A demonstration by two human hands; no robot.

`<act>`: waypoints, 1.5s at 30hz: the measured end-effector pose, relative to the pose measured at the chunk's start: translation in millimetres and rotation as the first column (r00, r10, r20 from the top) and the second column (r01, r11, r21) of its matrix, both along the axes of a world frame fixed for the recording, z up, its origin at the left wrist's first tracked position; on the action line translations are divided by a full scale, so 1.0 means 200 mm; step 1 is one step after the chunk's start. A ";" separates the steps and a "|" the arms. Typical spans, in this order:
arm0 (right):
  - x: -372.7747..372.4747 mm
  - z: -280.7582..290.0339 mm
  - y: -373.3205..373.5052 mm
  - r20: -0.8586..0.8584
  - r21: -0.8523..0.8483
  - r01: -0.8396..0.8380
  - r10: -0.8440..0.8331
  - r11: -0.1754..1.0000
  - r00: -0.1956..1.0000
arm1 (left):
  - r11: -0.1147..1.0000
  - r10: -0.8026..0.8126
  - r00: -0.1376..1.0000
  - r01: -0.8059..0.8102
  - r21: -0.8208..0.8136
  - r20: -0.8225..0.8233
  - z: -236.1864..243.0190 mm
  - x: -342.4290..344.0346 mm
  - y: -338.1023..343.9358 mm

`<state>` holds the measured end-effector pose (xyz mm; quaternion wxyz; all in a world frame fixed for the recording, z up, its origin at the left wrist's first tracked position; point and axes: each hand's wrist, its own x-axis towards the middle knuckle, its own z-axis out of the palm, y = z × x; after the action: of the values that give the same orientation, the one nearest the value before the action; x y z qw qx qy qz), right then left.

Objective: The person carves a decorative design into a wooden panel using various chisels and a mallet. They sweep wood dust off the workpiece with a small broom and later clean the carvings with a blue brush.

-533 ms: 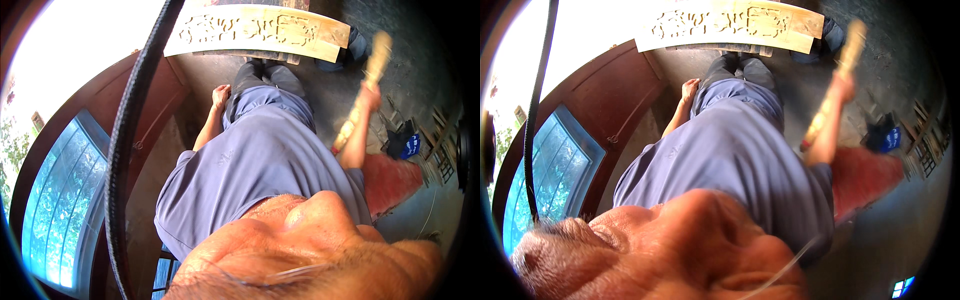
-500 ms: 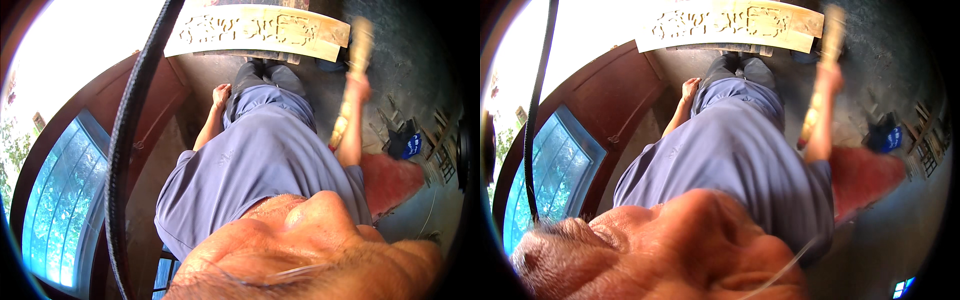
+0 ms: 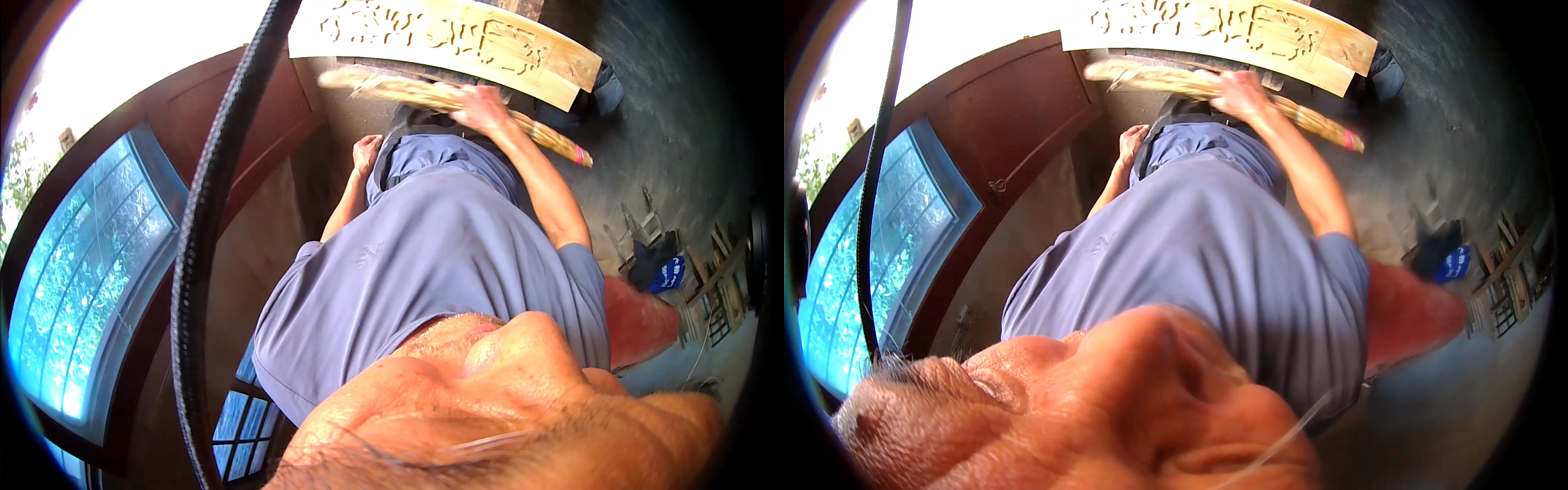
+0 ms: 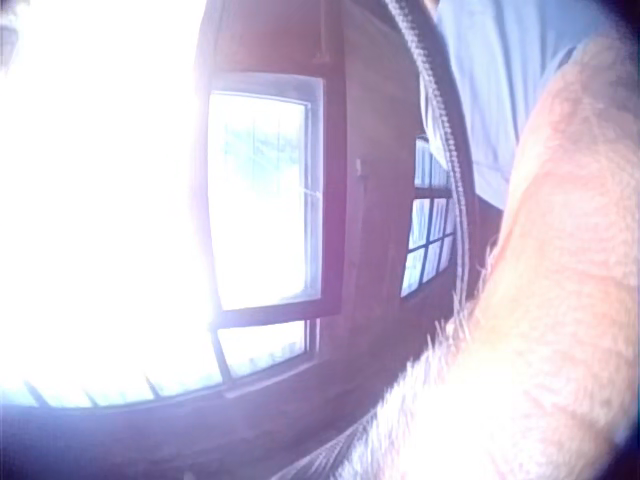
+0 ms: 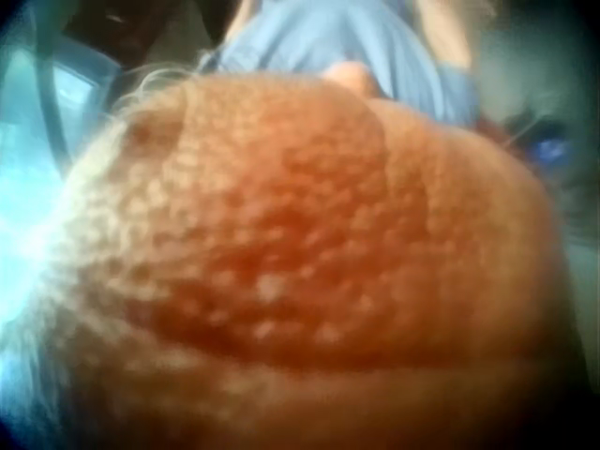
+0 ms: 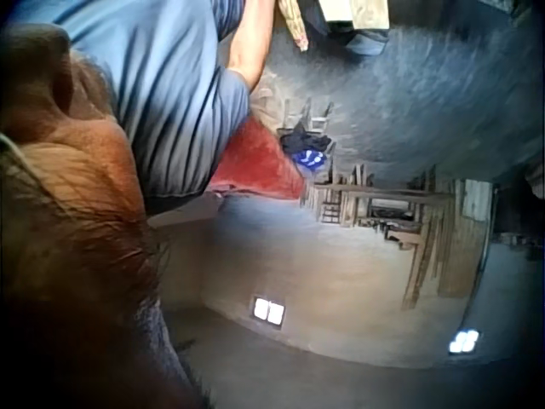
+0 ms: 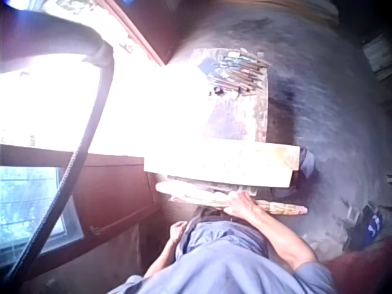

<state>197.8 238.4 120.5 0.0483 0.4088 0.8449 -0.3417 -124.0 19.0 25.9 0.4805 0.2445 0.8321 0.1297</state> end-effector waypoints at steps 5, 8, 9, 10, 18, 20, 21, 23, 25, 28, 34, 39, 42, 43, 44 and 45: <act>0.62 0.03 -0.07 0.121 -0.036 0.576 -0.568 0.817 0.814 | 0.996 0.004 0.999 -0.007 -0.091 -0.035 -0.01 -0.02 -0.06; 1.06 -0.07 -0.12 0.098 0.091 0.874 -0.878 0.477 0.469 | 0.990 -0.017 0.998 0.008 -0.142 -0.059 -0.13 -0.05 -0.09; 1.21 -0.10 -0.13 0.179 0.168 0.899 -0.910 0.404 0.375 | 0.986 -0.034 0.998 0.025 -0.166 -0.050 -0.15 -0.03 -0.10; 1.32 -0.11 -0.15 0.189 0.222 0.919 -0.939 0.326 0.287 | 0.980 -0.052 0.998 0.043 -0.193 -0.040 -0.15 -0.02 -0.12; 0.23 -0.22 -0.16 0.342 -0.262 0.899 -0.837 0.351 0.427 | 0.986 0.130 0.991 -0.126 -0.112 0.031 -0.03 -0.08 -0.28; -0.09 -0.51 -0.35 -0.012 -0.246 0.246 -0.257 0.938 0.966 | 0.959 0.276 0.939 -0.256 -0.122 0.205 -0.06 0.05 -0.18; -0.26 -0.49 -0.36 -0.051 -0.247 0.080 -0.095 0.966 0.994 | 0.929 0.371 0.894 -0.357 -0.102 0.250 -0.07 0.01 -0.22; -0.39 -0.45 -0.32 -0.075 -0.213 -0.087 0.073 0.973 0.995 | 0.837 0.529 0.768 -0.543 -0.071 0.361 -0.15 0.00 -0.30; -0.46 -0.36 -0.19 -0.012 -0.191 0.002 -0.004 0.982 1.000 | 0.805 0.568 0.728 -0.588 -0.076 0.384 -0.26 -0.05 -0.44; -0.31 -0.47 0.16 -0.200 0.092 0.361 -0.338 0.928 0.919 | 0.855 0.513 0.813 -0.513 -0.077 0.277 -0.42 -0.03 -0.55; -0.48 -0.76 0.70 -0.275 0.008 0.795 -0.763 0.607 0.585 | 0.929 0.355 0.935 -0.355 -0.101 -0.025 -0.45 0.06 -0.77; -0.42 -1.08 0.12 0.131 0.075 -0.291 0.280 0.954 0.951 | 0.755 0.654 0.735 -0.622 -0.206 0.180 -0.41 0.17 -0.73; -0.79 -0.59 -0.29 -0.107 -0.184 -0.457 0.445 0.870 0.889 | 0.720 0.694 0.698 -0.672 -0.173 0.178 -0.26 -0.21 -1.01; -0.61 -0.66 -0.22 -0.132 -0.192 -0.505 0.488 0.842 0.863 | 0.769 0.638 0.753 -0.613 -0.181 0.164 -0.37 0.02 -0.84; -0.45 -0.72 -0.14 -0.092 -0.242 -0.525 0.520 0.816 0.849 | 0.787 0.617 0.769 -0.599 -0.149 0.166 -0.45 0.23 -0.67; -0.39 -0.73 -0.15 -0.069 -0.269 -0.498 0.499 0.825 0.864 | 0.828 0.560 0.817 -0.544 -0.137 0.138 -0.46 0.25 -0.61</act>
<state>120.3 208.5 -24.7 0.1944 0.1640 0.8657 -0.4312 -73.2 -103.9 -65.1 0.5032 -0.0415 0.8274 0.2457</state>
